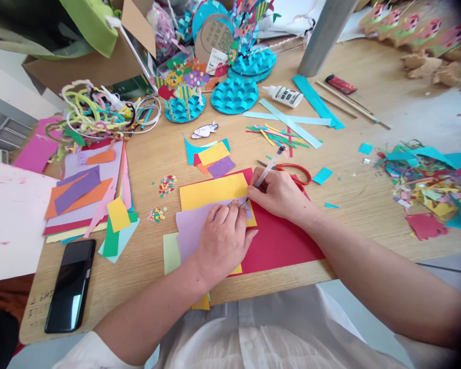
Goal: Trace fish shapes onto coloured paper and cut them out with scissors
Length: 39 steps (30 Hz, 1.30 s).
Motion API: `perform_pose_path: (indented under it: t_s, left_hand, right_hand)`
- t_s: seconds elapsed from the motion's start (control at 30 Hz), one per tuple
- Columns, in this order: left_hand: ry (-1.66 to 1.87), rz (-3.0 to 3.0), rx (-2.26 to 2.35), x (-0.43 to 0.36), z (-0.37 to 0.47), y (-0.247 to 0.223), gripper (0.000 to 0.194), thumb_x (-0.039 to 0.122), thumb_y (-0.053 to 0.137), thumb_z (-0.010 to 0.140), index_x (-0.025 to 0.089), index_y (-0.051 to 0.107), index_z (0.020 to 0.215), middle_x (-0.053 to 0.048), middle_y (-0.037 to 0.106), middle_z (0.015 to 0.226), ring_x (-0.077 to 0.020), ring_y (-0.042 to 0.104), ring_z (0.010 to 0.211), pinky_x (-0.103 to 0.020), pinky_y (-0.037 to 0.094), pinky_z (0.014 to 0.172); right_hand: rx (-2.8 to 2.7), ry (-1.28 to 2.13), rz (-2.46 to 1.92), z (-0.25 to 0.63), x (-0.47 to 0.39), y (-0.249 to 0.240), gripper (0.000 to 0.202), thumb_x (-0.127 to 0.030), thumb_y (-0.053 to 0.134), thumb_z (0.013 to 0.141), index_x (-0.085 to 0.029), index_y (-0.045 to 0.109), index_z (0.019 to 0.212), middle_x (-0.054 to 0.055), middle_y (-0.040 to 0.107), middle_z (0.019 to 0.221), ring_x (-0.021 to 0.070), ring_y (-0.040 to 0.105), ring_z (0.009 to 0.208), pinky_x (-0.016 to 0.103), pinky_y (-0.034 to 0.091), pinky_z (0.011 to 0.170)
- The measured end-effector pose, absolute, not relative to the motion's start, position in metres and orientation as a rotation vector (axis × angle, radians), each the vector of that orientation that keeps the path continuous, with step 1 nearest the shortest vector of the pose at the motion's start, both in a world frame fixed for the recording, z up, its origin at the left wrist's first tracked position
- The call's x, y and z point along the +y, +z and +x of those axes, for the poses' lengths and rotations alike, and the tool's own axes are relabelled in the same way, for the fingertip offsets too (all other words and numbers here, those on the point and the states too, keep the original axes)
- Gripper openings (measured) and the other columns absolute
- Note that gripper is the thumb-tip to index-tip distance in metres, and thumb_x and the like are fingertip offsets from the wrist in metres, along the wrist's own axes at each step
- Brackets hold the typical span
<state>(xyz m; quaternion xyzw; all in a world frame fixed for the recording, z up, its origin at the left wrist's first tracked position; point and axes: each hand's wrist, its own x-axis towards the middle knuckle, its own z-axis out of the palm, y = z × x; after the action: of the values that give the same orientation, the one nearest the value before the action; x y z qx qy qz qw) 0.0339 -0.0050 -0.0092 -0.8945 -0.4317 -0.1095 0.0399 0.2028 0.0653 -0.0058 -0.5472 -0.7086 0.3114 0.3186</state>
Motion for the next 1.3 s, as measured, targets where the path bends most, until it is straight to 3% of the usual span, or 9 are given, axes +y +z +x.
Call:
perform_pose_path:
  t_s: [0.53,1.3]
  left_hand:
    - [-0.3,-2.775,-1.323,-0.004,0.033,-0.009,0.045,0.038,0.05,0.094,0.003,0.058,0.121,-0.018,0.062,0.12,-0.0283,0.056,0.106,-0.043,0.041,0.096]
    - [-0.335,-2.755,-1.358,-0.004,0.033,-0.011,0.043,0.037,0.052,0.093,0.007,0.057,0.123,-0.016,0.063,0.116,-0.0273,0.055,0.103,-0.042,0.042,0.093]
  right_hand:
    - [-1.864,0.893,-1.58,0.206,0.054,0.002,0.012,-0.024,0.058,0.079,-0.019,0.053,0.068,0.0,0.058,0.059,0.0133,0.053,0.053,0.025,0.035,0.051]
    - [-1.571,0.838,-1.518,0.201,0.043,-0.02,0.013,-0.021,0.058,0.077,-0.021,0.05,0.066,-0.001,0.058,0.054,0.0133,0.052,0.048,0.025,0.038,0.048]
